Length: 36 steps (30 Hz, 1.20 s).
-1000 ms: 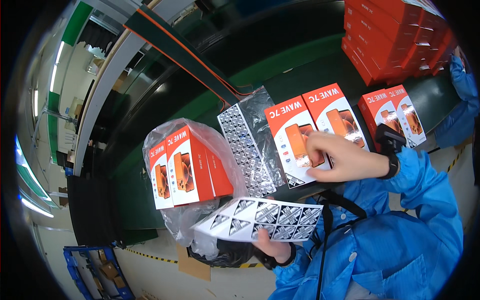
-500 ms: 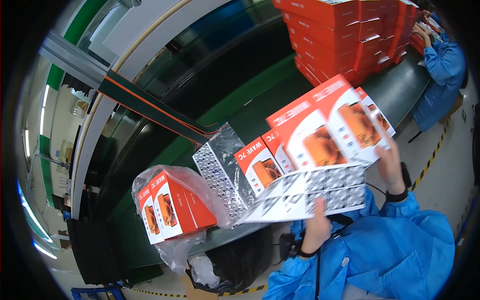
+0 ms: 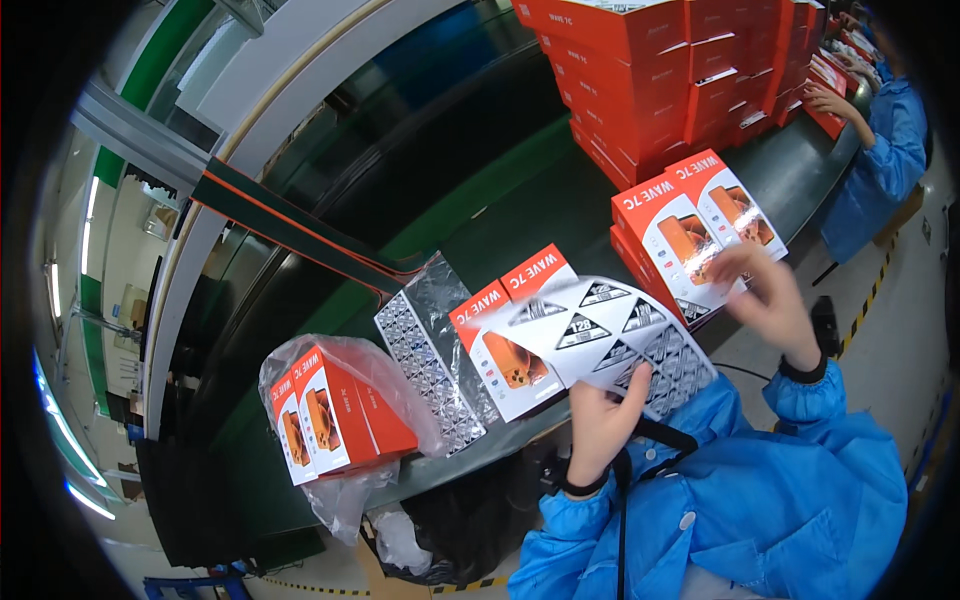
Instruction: Apply stickers and labels to product boxes on an assembly line.
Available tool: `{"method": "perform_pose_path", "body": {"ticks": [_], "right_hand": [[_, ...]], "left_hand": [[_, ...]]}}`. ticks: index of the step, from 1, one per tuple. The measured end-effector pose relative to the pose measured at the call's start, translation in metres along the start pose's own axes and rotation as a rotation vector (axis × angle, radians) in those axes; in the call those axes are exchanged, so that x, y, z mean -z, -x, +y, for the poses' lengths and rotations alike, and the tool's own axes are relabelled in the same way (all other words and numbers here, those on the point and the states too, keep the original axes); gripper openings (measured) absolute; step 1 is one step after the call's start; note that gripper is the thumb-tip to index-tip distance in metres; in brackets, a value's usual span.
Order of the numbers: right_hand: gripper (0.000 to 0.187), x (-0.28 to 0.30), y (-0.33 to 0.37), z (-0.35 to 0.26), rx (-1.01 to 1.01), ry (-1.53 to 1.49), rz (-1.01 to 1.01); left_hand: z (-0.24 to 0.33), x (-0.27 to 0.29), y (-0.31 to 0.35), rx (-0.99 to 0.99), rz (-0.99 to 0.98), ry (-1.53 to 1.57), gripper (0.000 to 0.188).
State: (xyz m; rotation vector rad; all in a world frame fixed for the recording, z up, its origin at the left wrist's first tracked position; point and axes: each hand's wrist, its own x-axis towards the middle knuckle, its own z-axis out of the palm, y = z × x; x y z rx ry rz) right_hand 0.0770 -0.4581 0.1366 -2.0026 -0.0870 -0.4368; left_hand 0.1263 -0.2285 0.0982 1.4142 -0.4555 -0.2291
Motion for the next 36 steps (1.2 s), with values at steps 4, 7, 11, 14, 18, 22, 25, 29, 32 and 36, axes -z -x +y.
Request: {"method": "perform_pose_path", "body": {"ticks": [4, 7, 11, 14, 18, 22, 25, 29, 32, 36], "right_hand": [[0.026, -0.073, -0.002, -0.022, -0.194, -0.638, -0.290], [0.022, -0.104, -0.006, -0.026, -0.166, -0.677, -0.305], [0.015, -0.126, -0.014, -0.036, 0.158, -0.134, -0.273], [0.017, -0.142, -0.021, -0.033, 0.394, -0.040, -0.286], [0.018, -0.150, -0.027, -0.029, 0.339, -0.143, -0.415], [0.016, -0.147, -0.036, -0.028, 0.150, -0.213, -0.576], [0.014, -0.148, -0.041, -0.025, 0.089, -0.151, -0.613], [0.013, -0.157, -0.043, -0.016, 0.189, -0.075, -0.549], [0.013, -0.155, -0.048, -0.014, 0.158, -0.084, -0.530], [0.009, -0.147, -0.055, -0.001, -0.035, 0.029, -0.610]], "left_hand": [[0.020, 0.021, 0.020, 0.092, 0.215, 0.228, 0.039], [0.026, 0.023, 0.033, 0.007, 0.401, 0.166, 0.040], [0.026, 0.042, 0.046, -0.014, 0.499, -0.073, 0.038], [0.024, 0.052, 0.051, -0.037, 0.517, -0.147, 0.039], [0.011, 0.065, 0.060, 0.020, 0.482, -0.197, 0.049], [0.004, 0.071, 0.060, 0.070, 0.461, -0.233, 0.045], [0.004, 0.070, 0.054, 0.025, 0.436, -0.387, 0.037], [0.003, 0.065, 0.046, 0.056, 0.517, -0.533, 0.021], [0.003, 0.065, 0.042, 0.107, 0.590, -0.683, 0.019], [-0.001, 0.079, 0.049, 0.121, 0.694, -0.595, 0.026]]}}
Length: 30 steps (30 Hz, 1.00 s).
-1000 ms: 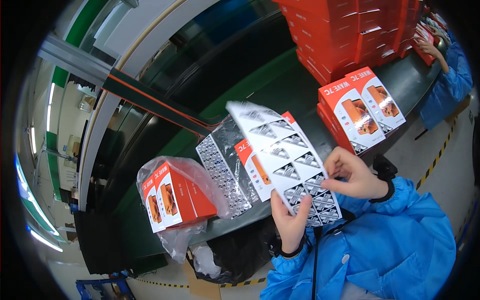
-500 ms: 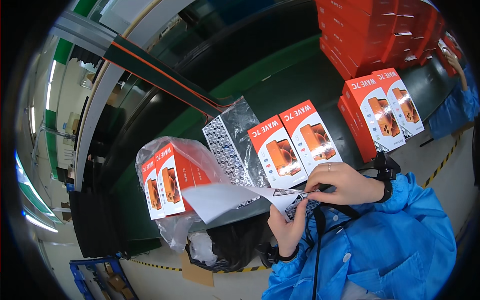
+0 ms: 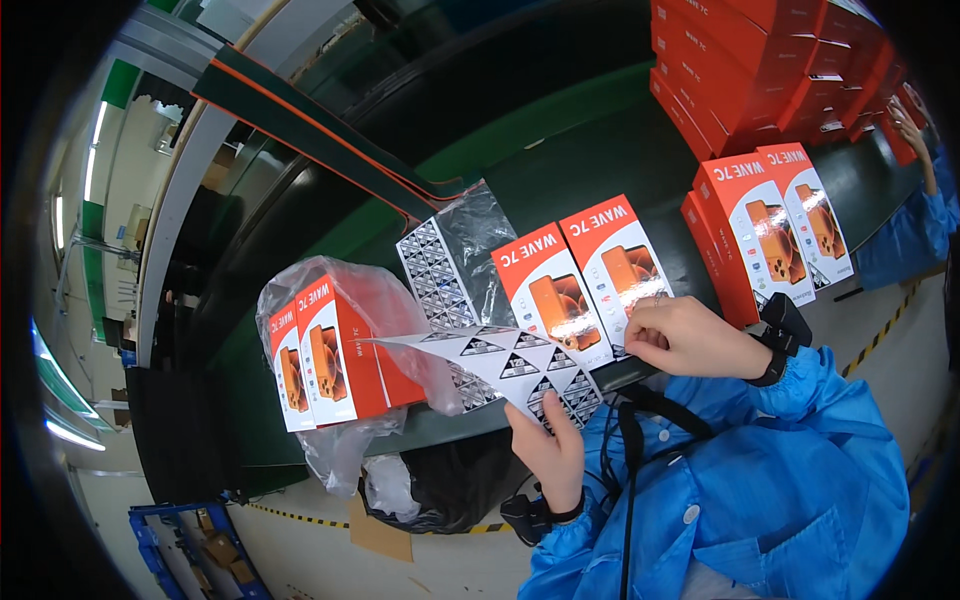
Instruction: Apply stickers and labels to product boxes on an assembly line.
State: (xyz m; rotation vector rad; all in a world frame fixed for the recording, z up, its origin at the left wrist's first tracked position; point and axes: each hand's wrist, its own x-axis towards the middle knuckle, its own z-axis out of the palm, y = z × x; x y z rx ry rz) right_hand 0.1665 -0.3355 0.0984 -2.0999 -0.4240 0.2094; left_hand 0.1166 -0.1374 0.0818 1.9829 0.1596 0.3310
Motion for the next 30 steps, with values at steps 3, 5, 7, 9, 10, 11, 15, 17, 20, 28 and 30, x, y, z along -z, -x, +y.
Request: {"method": "perform_pose_path", "body": {"ticks": [3, 5, 7, 9, 10, 11, 15, 17, 20, 28, 30], "right_hand": [[0.009, -0.005, -0.003, 0.013, 0.033, 0.058, 0.012], [0.010, -0.004, -0.004, 0.015, 0.025, 0.082, 0.015], [0.011, -0.004, -0.006, 0.015, 0.014, 0.087, -0.018], [0.012, -0.005, -0.007, 0.017, 0.012, 0.093, -0.012], [0.013, -0.006, -0.008, 0.018, 0.012, 0.099, -0.008], [0.013, -0.006, -0.008, 0.018, 0.012, 0.098, -0.008], [0.013, -0.007, -0.009, 0.018, 0.001, 0.131, -0.022], [0.013, -0.007, -0.008, 0.018, -0.012, 0.134, -0.029], [0.013, -0.009, -0.008, 0.019, -0.025, 0.138, -0.024], [0.013, -0.016, -0.007, 0.024, 0.018, 0.204, 0.031], [0.013, -0.016, -0.007, 0.024, 0.014, 0.202, 0.028]], "left_hand": [[-0.004, 0.003, 0.001, 0.010, 0.005, -0.016, 0.026], [-0.004, 0.002, 0.003, 0.017, -0.001, -0.003, 0.026], [-0.002, 0.001, 0.004, 0.022, -0.005, 0.010, 0.026], [-0.001, 0.001, 0.004, 0.007, -0.001, -0.017, 0.025], [-0.001, 0.001, 0.005, 0.006, -0.002, -0.017, 0.025], [-0.001, 0.001, 0.005, 0.009, -0.006, -0.009, 0.024], [-0.003, 0.002, 0.005, -0.015, 0.002, -0.022, 0.023], [-0.003, 0.002, 0.004, -0.016, 0.014, -0.011, 0.022], [-0.004, 0.002, 0.005, -0.010, 0.022, 0.008, 0.020], [-0.001, 0.003, 0.006, -0.011, 0.018, -0.017, 0.027], [-0.003, 0.004, 0.006, -0.008, 0.021, 0.001, 0.030]]}}
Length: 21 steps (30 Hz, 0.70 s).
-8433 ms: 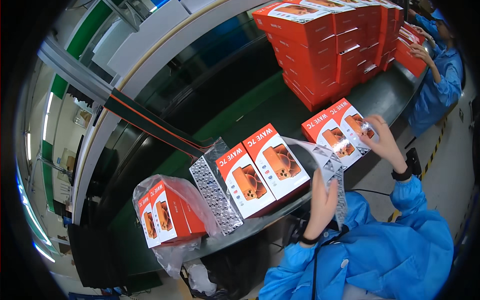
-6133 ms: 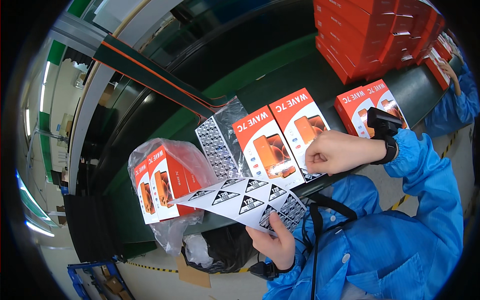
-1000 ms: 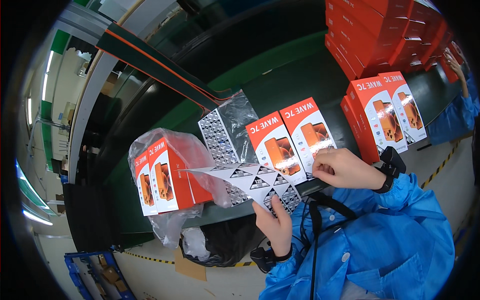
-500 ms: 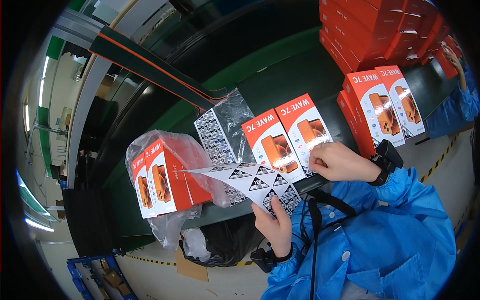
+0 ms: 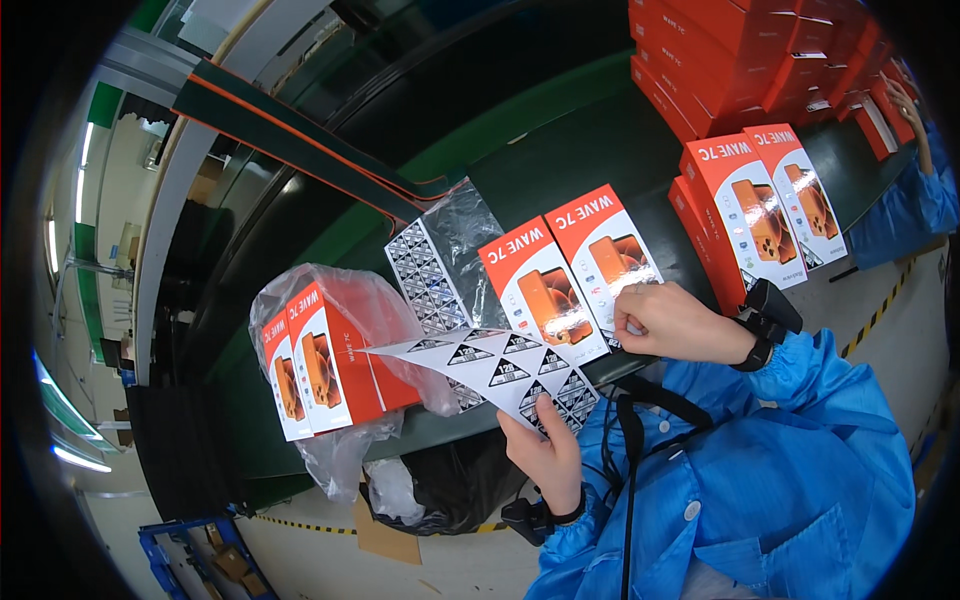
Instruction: Apply stickers and labels to product boxes on an assembly line.
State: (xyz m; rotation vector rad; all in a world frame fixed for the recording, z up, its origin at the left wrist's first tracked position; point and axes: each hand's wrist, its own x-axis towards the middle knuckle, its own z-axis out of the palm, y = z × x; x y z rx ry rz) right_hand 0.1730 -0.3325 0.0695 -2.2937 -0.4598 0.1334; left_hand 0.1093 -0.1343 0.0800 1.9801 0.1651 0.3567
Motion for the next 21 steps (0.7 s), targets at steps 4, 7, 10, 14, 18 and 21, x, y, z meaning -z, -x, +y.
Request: {"method": "perform_pose_path", "body": {"ticks": [4, 7, 10, 14, 18, 21], "right_hand": [[0.013, 0.001, 0.001, 0.000, 0.009, 0.011, 0.005], [0.013, 0.002, 0.000, -0.002, -0.028, -0.005, -0.026], [0.015, -0.004, 0.001, 0.003, 0.076, 0.039, 0.056], [0.017, 0.004, -0.001, -0.007, -0.094, -0.042, 0.076], [0.016, 0.004, 0.004, -0.007, -0.054, -0.166, 0.174], [0.014, 0.007, 0.009, -0.016, -0.085, -0.229, 0.161]], "left_hand": [[0.000, 0.001, 0.000, -0.014, -0.004, 0.006, 0.031], [-0.001, 0.002, 0.001, -0.036, -0.001, -0.007, 0.031], [0.000, 0.003, 0.002, -0.007, 0.000, 0.011, 0.031], [0.003, 0.003, 0.003, 0.009, -0.003, 0.022, 0.030], [0.004, 0.002, 0.003, 0.011, -0.005, 0.037, 0.030], [0.005, 0.002, 0.003, 0.011, -0.005, 0.047, 0.028]]}}
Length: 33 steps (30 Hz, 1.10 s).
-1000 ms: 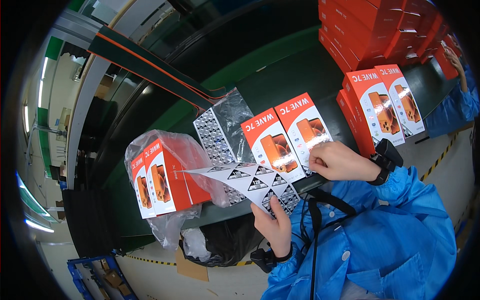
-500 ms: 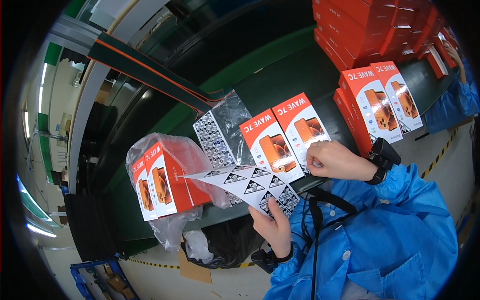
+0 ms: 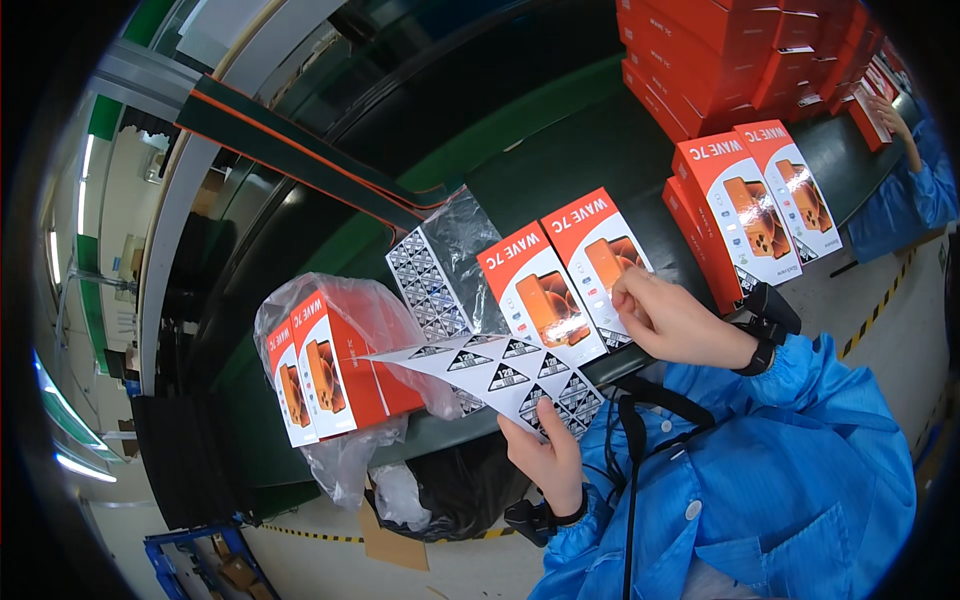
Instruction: Apply stickers and labels to product boxes on an assembly line.
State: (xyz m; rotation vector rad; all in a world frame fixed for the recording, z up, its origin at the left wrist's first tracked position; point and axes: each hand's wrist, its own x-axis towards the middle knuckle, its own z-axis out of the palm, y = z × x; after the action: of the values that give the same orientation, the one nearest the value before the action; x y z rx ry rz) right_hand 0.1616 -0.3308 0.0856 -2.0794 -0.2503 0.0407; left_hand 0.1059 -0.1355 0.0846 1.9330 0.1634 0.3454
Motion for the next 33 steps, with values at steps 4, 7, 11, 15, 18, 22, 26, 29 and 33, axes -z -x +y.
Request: {"method": "perform_pose_path", "body": {"ticks": [4, 7, 11, 15, 18, 22, 26, 29, 33], "right_hand": [[0.019, 0.008, 0.007, -0.027, -0.208, -0.160, -0.214], [0.022, -0.008, 0.016, -0.021, -0.125, -0.503, -0.261], [0.026, -0.013, 0.013, -0.022, -0.144, -0.668, -0.175], [0.026, -0.023, 0.013, -0.029, 0.068, -0.412, 0.059], [0.024, -0.027, 0.012, -0.039, 0.254, -0.210, 0.034], [0.022, -0.036, 0.011, -0.045, 0.422, -0.151, 0.025], [0.017, -0.039, 0.007, -0.048, 0.403, -0.187, -0.085], [0.017, -0.038, 0.004, -0.052, 0.329, -0.213, -0.146], [0.016, -0.041, -0.001, -0.055, 0.194, -0.258, -0.224]], "left_hand": [[-0.007, 0.001, 0.002, -0.009, 0.021, 0.153, 0.018], [-0.009, 0.005, 0.007, 0.061, -0.103, 0.296, 0.016], [-0.010, 0.007, 0.012, -0.038, -0.086, 0.452, 0.014], [-0.009, 0.007, 0.010, -0.039, -0.057, 0.481, 0.014], [-0.010, 0.006, 0.009, -0.079, -0.125, 0.403, 0.010], [-0.012, 0.009, 0.014, 0.004, -0.149, 0.409, 0.014], [-0.024, 0.019, 0.019, 0.091, -0.156, 0.349, 0.014], [-0.022, 0.019, 0.014, 0.042, -0.077, 0.320, 0.011], [-0.019, 0.022, 0.007, -0.048, -0.069, 0.314, 0.014]]}}
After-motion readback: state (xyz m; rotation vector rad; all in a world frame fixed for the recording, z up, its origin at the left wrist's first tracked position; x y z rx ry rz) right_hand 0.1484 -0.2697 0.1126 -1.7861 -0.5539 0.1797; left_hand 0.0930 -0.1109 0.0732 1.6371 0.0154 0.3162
